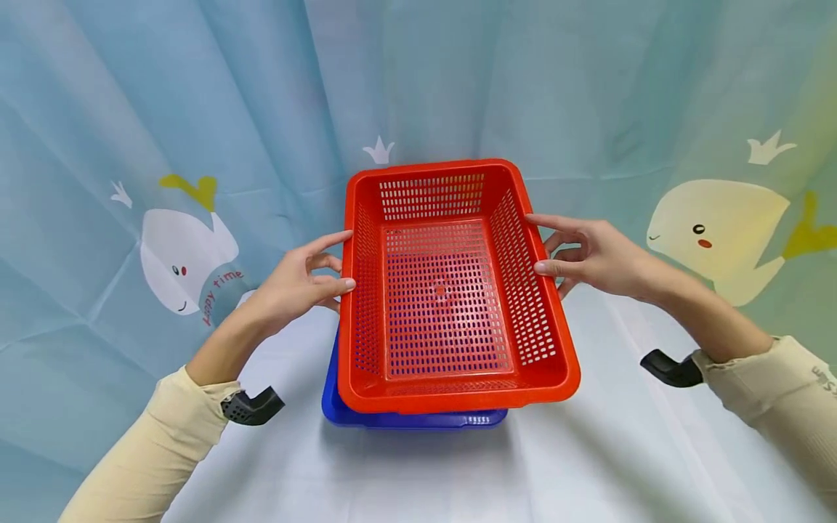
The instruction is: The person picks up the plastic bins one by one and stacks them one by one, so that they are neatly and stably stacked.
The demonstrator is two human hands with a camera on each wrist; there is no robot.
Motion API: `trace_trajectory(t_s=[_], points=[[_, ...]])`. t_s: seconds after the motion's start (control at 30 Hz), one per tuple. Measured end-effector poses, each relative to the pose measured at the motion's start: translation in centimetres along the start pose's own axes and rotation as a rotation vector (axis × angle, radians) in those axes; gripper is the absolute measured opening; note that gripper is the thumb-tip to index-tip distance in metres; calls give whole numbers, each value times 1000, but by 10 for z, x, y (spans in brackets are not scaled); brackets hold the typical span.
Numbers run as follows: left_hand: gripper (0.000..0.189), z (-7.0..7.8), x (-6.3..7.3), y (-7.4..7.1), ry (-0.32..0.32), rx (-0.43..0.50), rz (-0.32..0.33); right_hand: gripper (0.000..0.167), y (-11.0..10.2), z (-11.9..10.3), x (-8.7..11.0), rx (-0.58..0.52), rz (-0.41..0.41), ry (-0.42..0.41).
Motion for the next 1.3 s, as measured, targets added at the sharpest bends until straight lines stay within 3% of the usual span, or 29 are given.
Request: trace_trajectory(t_s=[0.2,0.53,1.3], points=[[74,-5,10,-8,-19,-22,1,75,12,-4,-7,-24,-15,-38],[75,-14,9,-12,-46,-32,0,76,22,7,-9,-63,-26,-40],[74,-82,-12,-18,-120,-30,-56,79,67,67,-30,-165,-47,63]])
Point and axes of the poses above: each hand's wrist, its own x-axis away from the middle knuckle, its own y-axis out of the palm, z = x × y, the point moved 10 cm from there along -x, towards the middle knuckle, and after that the axes turned 3 degrees about x, right-handed, at the moved point
